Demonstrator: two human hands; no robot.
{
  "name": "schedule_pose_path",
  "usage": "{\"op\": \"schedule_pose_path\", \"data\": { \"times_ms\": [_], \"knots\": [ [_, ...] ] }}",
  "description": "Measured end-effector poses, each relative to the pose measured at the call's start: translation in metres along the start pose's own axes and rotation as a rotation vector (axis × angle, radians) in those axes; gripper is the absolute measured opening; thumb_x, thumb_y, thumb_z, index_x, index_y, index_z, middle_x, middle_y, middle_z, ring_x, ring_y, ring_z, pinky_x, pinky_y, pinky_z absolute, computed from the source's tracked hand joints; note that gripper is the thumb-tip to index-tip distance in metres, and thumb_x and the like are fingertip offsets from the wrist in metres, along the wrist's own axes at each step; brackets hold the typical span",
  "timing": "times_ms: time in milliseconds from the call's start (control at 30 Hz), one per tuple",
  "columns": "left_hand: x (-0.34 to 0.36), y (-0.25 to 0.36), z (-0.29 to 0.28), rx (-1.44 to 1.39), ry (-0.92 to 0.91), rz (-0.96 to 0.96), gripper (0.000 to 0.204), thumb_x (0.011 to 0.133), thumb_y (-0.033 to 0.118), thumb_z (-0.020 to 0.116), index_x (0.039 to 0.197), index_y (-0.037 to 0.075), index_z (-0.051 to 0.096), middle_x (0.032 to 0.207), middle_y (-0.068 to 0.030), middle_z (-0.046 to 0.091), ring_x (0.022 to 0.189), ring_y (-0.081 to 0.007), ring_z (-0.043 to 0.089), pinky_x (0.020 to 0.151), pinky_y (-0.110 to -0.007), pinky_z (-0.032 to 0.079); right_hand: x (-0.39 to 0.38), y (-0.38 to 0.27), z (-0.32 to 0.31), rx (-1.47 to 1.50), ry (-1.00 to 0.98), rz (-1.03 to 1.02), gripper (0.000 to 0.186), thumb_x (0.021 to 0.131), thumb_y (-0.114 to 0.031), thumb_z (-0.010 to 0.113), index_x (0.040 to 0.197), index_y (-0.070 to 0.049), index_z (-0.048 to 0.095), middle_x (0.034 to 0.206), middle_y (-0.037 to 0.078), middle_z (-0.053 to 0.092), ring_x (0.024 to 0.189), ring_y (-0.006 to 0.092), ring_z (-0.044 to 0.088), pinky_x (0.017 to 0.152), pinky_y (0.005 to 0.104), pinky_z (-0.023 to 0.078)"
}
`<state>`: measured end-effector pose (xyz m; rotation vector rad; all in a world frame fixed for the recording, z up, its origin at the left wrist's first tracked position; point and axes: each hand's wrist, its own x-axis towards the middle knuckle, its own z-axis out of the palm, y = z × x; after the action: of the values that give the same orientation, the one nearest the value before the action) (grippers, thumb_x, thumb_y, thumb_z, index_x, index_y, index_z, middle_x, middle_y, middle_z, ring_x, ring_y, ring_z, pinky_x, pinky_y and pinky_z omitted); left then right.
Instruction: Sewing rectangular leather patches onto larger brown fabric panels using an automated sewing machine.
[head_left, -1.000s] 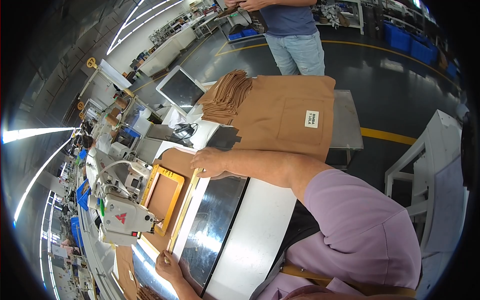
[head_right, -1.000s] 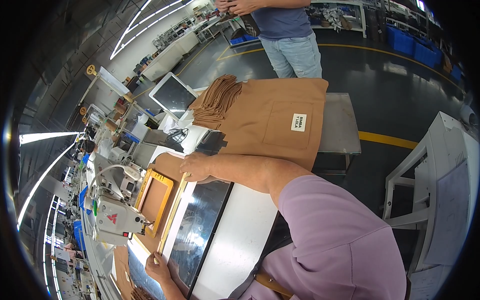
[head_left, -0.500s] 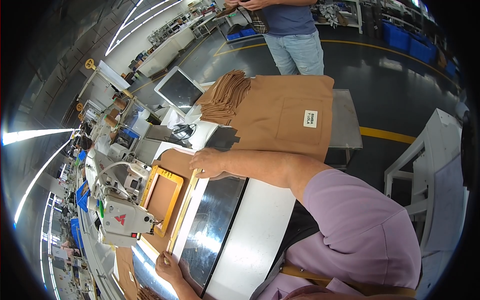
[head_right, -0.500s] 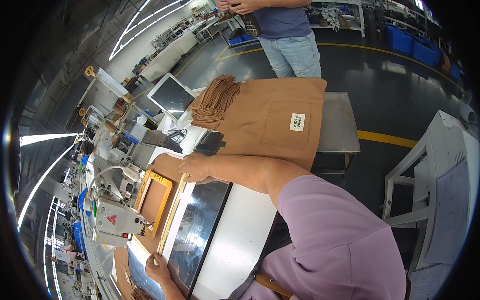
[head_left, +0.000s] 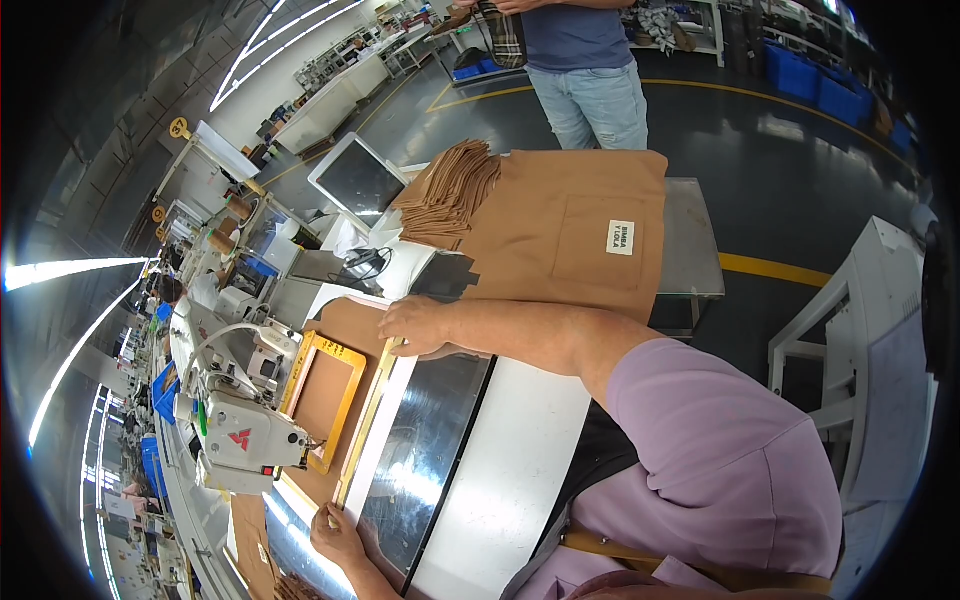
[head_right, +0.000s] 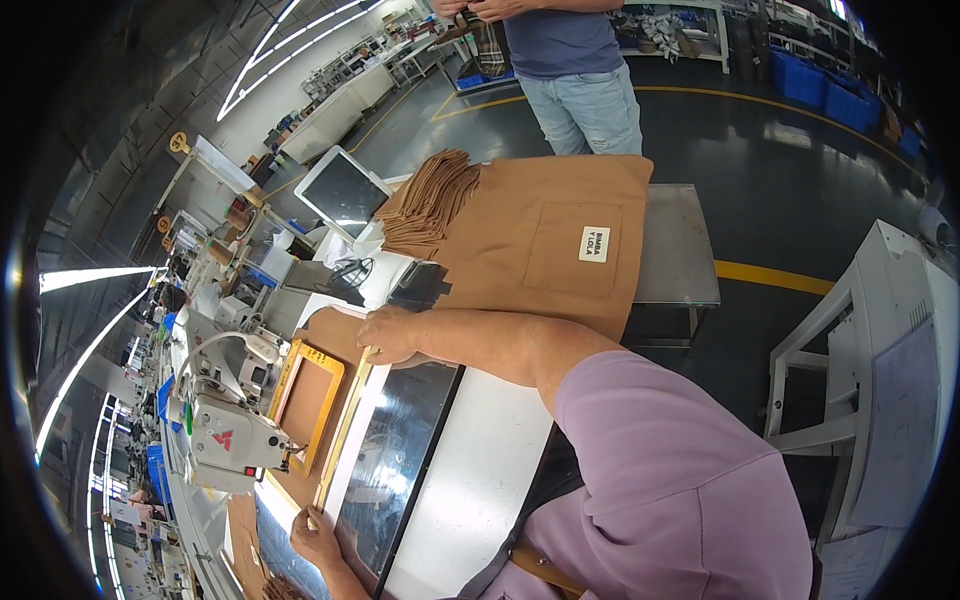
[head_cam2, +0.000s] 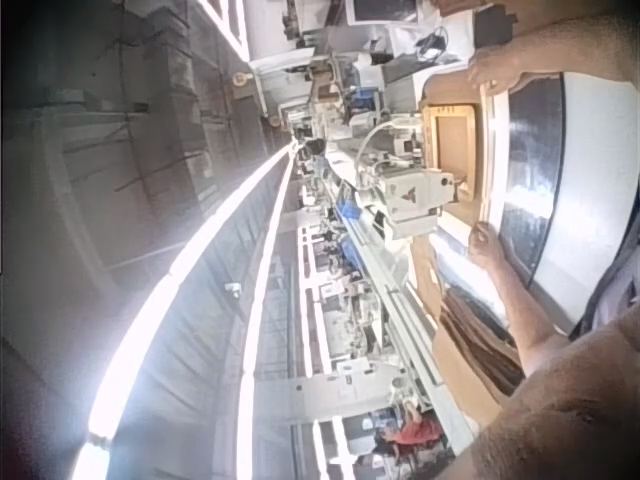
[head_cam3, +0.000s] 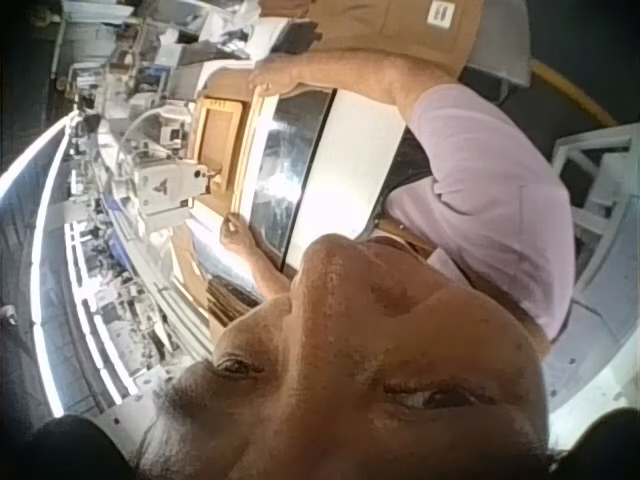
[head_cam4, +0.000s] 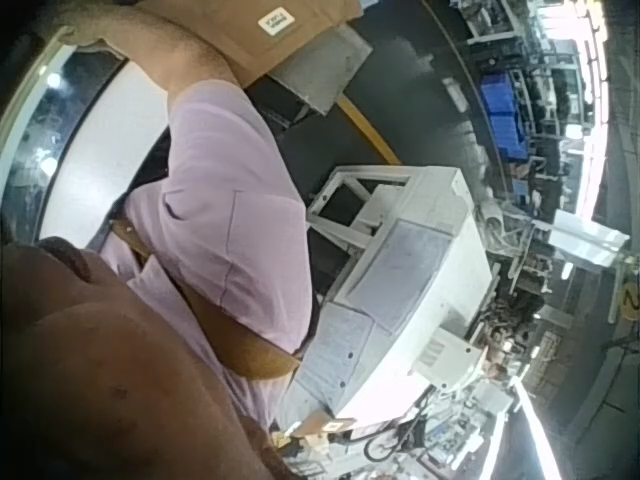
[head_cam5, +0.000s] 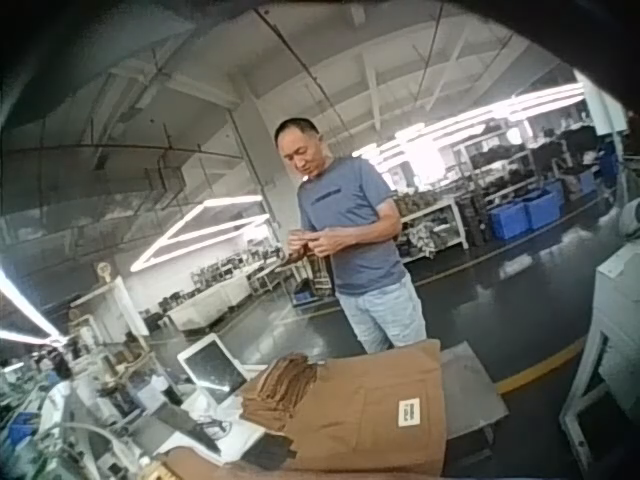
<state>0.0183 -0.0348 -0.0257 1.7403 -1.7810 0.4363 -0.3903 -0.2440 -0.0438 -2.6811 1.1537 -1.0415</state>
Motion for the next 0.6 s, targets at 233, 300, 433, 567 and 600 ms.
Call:
{"op": "schedule_pose_path", "data": {
  "times_ms": [233, 300, 433, 567, 600],
  "knots": [
    [0.0001, 0.0001, 0.0007, -0.003, 0.002, 0.002, 0.020, 0.091, 0.012, 0.063, 0.090, -0.005, 0.074, 0.088, -0.0203, 0.074, 0.079, -0.0390, 0.070, 0.072, -0.044, 0.055, 0.0004, 0.0015, 0.0007, -0.007, -0.008, -0.004, 0.042, 0.086, -0.037, 0.068, 0.117, -0.008, 0.072, 0.127, 0.011, 0.067, 0.125, 0.0281, 0.057, 0.106, 0.0426, 0.044],
    [-0.0002, -0.0006, 0.0005, -0.003, -0.001, -0.004, 0.020, 0.091, 0.012, 0.063, 0.090, -0.005, 0.074, 0.088, -0.0203, 0.074, 0.079, -0.0389, 0.070, 0.072, -0.045, 0.055, 0.0013, 0.0001, -0.0003, -0.009, -0.017, -0.004, 0.042, 0.086, -0.037, 0.068, 0.117, -0.008, 0.072, 0.127, 0.011, 0.068, 0.125, 0.0281, 0.057, 0.106, 0.0426, 0.044],
    [0.0003, -0.0011, 0.0002, 0.019, -0.003, 0.019, 0.020, 0.091, 0.012, 0.063, 0.090, -0.005, 0.074, 0.088, -0.0202, 0.074, 0.080, -0.0385, 0.070, 0.073, -0.044, 0.055, 0.0009, 0.0006, -0.0005, -0.004, -0.012, -0.008, 0.042, 0.086, -0.037, 0.068, 0.116, -0.008, 0.072, 0.126, 0.011, 0.068, 0.124, 0.0280, 0.057, 0.106, 0.0425, 0.044],
    [0.0001, 0.0012, 0.0000, 0.017, 0.002, 0.013, 0.020, 0.091, 0.012, 0.063, 0.091, -0.005, 0.074, 0.089, -0.0202, 0.074, 0.080, -0.0384, 0.070, 0.074, -0.044, 0.055, -0.0006, 0.0000, -0.0004, -0.012, 0.007, -0.006, 0.042, 0.086, -0.037, 0.068, 0.116, -0.008, 0.072, 0.125, 0.011, 0.068, 0.125, 0.0278, 0.057, 0.106, 0.0423, 0.044],
    [0.0000, 0.0013, -0.0003, 0.012, 0.000, 0.010, 0.020, 0.091, 0.012, 0.063, 0.091, -0.004, 0.074, 0.089, -0.0202, 0.074, 0.080, -0.0385, 0.070, 0.074, -0.044, 0.055, -0.0004, -0.0001, -0.0008, -0.012, 0.007, -0.006, 0.042, 0.086, -0.037, 0.068, 0.116, -0.008, 0.072, 0.125, 0.011, 0.068, 0.125, 0.0278, 0.057, 0.106, 0.0423, 0.044]
  ]
}}
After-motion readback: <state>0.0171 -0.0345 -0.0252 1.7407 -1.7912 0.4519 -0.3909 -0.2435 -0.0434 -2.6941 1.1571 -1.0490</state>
